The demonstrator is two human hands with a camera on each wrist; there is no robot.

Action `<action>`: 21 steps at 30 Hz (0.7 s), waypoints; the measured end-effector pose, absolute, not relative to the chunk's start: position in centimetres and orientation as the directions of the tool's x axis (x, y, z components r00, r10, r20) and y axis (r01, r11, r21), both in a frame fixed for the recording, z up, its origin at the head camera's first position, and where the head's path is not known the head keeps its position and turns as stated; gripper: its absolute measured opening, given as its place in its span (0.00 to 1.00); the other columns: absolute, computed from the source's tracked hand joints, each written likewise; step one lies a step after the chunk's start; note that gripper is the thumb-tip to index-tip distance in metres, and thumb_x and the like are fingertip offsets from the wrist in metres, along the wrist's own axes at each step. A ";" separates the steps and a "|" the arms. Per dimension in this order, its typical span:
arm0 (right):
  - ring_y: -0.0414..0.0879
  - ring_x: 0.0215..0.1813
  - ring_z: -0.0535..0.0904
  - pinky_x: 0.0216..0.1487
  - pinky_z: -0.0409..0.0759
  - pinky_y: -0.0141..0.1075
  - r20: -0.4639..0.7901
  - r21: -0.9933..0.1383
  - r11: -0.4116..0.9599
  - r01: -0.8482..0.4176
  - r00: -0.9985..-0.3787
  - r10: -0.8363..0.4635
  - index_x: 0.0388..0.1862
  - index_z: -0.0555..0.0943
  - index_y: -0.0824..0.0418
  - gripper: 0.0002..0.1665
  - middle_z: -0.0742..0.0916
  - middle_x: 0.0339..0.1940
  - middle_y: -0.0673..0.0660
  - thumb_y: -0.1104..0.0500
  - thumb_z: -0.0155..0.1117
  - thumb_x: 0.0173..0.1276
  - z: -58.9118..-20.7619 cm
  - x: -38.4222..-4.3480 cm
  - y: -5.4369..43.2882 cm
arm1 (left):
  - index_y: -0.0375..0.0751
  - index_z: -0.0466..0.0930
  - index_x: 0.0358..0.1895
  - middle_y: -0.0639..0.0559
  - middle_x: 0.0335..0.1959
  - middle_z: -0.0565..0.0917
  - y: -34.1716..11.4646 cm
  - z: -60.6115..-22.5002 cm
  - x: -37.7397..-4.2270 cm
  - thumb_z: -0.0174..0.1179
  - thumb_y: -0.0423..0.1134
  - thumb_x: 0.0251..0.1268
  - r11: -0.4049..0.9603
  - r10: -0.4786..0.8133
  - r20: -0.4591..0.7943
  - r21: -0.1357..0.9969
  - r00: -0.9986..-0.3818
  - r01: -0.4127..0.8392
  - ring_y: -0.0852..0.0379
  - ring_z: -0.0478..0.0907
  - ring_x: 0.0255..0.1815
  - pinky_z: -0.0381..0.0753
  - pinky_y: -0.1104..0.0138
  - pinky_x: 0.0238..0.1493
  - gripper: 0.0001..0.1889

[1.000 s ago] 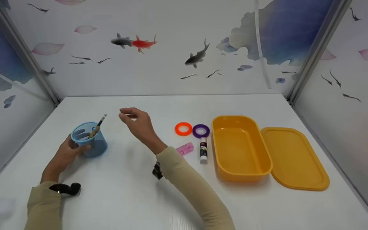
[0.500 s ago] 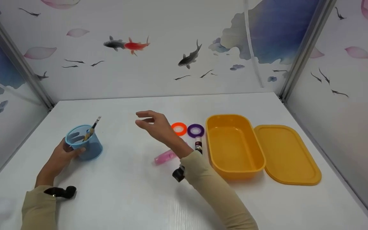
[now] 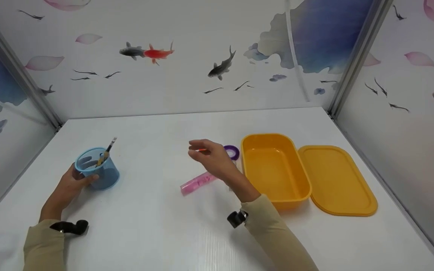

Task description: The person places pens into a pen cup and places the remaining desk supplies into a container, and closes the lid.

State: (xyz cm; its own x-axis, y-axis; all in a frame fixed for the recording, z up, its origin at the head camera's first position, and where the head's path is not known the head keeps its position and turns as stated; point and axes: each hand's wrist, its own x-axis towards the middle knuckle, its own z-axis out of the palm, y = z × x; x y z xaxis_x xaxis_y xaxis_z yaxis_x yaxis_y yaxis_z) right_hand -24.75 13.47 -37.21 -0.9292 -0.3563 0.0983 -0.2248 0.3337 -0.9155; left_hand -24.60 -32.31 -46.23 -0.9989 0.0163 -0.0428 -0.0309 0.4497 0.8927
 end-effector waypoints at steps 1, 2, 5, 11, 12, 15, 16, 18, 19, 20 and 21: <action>0.52 0.62 0.82 0.65 0.81 0.43 0.084 -0.915 0.344 -0.209 -0.935 -0.343 0.69 0.74 0.56 0.28 0.83 0.65 0.58 0.49 0.61 0.74 -37.3 -24.6 13.9 | 0.43 0.38 0.81 0.39 0.82 0.51 -32.3 -46.2 -24.6 0.67 0.53 0.65 0.449 0.016 -0.042 0.893 -0.999 -0.030 0.34 0.44 0.83 0.48 0.37 0.79 0.53; 0.52 0.62 0.82 0.65 0.81 0.43 0.068 -0.917 0.350 -0.189 -0.941 -0.331 0.69 0.74 0.55 0.28 0.83 0.65 0.58 0.48 0.61 0.74 -37.3 -24.5 14.4 | 0.43 0.38 0.81 0.39 0.82 0.51 -32.3 -46.3 -24.6 0.67 0.53 0.65 0.449 0.016 -0.041 0.893 -0.999 -0.030 0.34 0.44 0.83 0.48 0.37 0.80 0.53; 0.51 0.61 0.82 0.65 0.81 0.42 0.030 -0.920 0.367 -0.139 -0.957 -0.289 0.70 0.74 0.54 0.29 0.82 0.66 0.57 0.47 0.62 0.74 -37.3 -24.1 15.8 | 0.43 0.38 0.81 0.39 0.83 0.51 -32.2 -46.2 -24.6 0.67 0.53 0.64 0.452 0.014 -0.041 0.892 -0.999 -0.031 0.34 0.43 0.83 0.47 0.37 0.80 0.54; 0.49 0.62 0.83 0.69 0.78 0.45 0.018 -0.925 0.370 -0.091 -0.980 -0.197 0.70 0.74 0.54 0.29 0.82 0.67 0.56 0.45 0.60 0.74 -36.4 -23.9 18.8 | 0.42 0.38 0.81 0.38 0.82 0.51 -32.1 -46.3 -24.7 0.67 0.51 0.65 0.447 0.026 -0.023 0.895 -0.999 -0.009 0.33 0.44 0.83 0.48 0.37 0.80 0.53; 0.50 0.62 0.83 0.70 0.77 0.46 0.019 -0.926 0.368 -0.087 -0.983 -0.185 0.70 0.74 0.54 0.29 0.81 0.68 0.56 0.45 0.60 0.74 -36.2 -23.9 19.3 | 0.42 0.38 0.81 0.38 0.82 0.51 -32.1 -46.4 -24.7 0.67 0.51 0.65 0.445 0.026 -0.022 0.895 -0.999 -0.008 0.33 0.44 0.83 0.48 0.38 0.80 0.53; 0.50 0.64 0.81 0.71 0.76 0.45 0.019 -0.919 0.388 -0.069 -0.991 -0.131 0.69 0.75 0.53 0.31 0.81 0.68 0.54 0.42 0.60 0.73 -35.6 -23.9 20.9 | 0.42 0.38 0.81 0.38 0.82 0.51 -32.1 -46.5 -24.7 0.67 0.52 0.65 0.448 0.025 -0.033 0.894 -0.999 -0.019 0.34 0.43 0.83 0.48 0.38 0.80 0.53; 0.50 0.64 0.80 0.71 0.76 0.44 0.024 -0.916 0.395 -0.067 -0.993 -0.113 0.69 0.74 0.53 0.32 0.80 0.68 0.53 0.41 0.60 0.73 -35.4 -23.9 21.5 | 0.42 0.37 0.81 0.39 0.82 0.50 -32.1 -46.5 -24.7 0.67 0.52 0.65 0.450 0.024 -0.038 0.893 -0.999 -0.023 0.34 0.43 0.83 0.48 0.38 0.80 0.54; 0.48 0.65 0.80 0.70 0.77 0.39 0.041 -0.917 0.394 -0.070 -0.996 -0.081 0.70 0.74 0.53 0.33 0.81 0.68 0.53 0.39 0.60 0.72 -35.3 -23.9 22.4 | 0.42 0.37 0.81 0.39 0.83 0.49 -32.1 -46.5 -24.6 0.66 0.53 0.65 0.454 0.023 -0.043 0.890 -0.999 -0.028 0.34 0.43 0.83 0.47 0.38 0.80 0.54; 0.46 0.64 0.80 0.68 0.78 0.35 0.055 -0.917 0.391 -0.077 -0.996 -0.067 0.69 0.74 0.53 0.33 0.81 0.67 0.53 0.38 0.60 0.72 -35.3 -24.0 22.8 | 0.42 0.36 0.81 0.39 0.83 0.49 -32.1 -46.5 -24.6 0.66 0.53 0.65 0.456 0.022 -0.044 0.890 -0.999 -0.029 0.34 0.42 0.83 0.47 0.38 0.80 0.54; 0.44 0.63 0.80 0.66 0.78 0.32 0.070 -0.919 0.385 -0.087 -0.996 -0.058 0.69 0.74 0.54 0.34 0.82 0.66 0.53 0.38 0.60 0.71 -35.3 -24.1 23.1 | 0.43 0.37 0.81 0.38 0.83 0.49 -32.2 -46.5 -24.6 0.66 0.54 0.65 0.456 0.018 -0.042 0.890 -0.999 -0.029 0.34 0.42 0.83 0.47 0.37 0.80 0.54; 0.42 0.62 0.81 0.64 0.79 0.29 0.091 -0.923 0.371 -0.105 -0.994 -0.055 0.70 0.74 0.55 0.35 0.82 0.66 0.54 0.38 0.60 0.71 -35.4 -24.2 23.4 | 0.43 0.37 0.81 0.38 0.83 0.50 -32.2 -46.5 -24.5 0.66 0.54 0.65 0.455 0.013 -0.039 0.890 -0.999 -0.029 0.34 0.43 0.83 0.47 0.37 0.80 0.54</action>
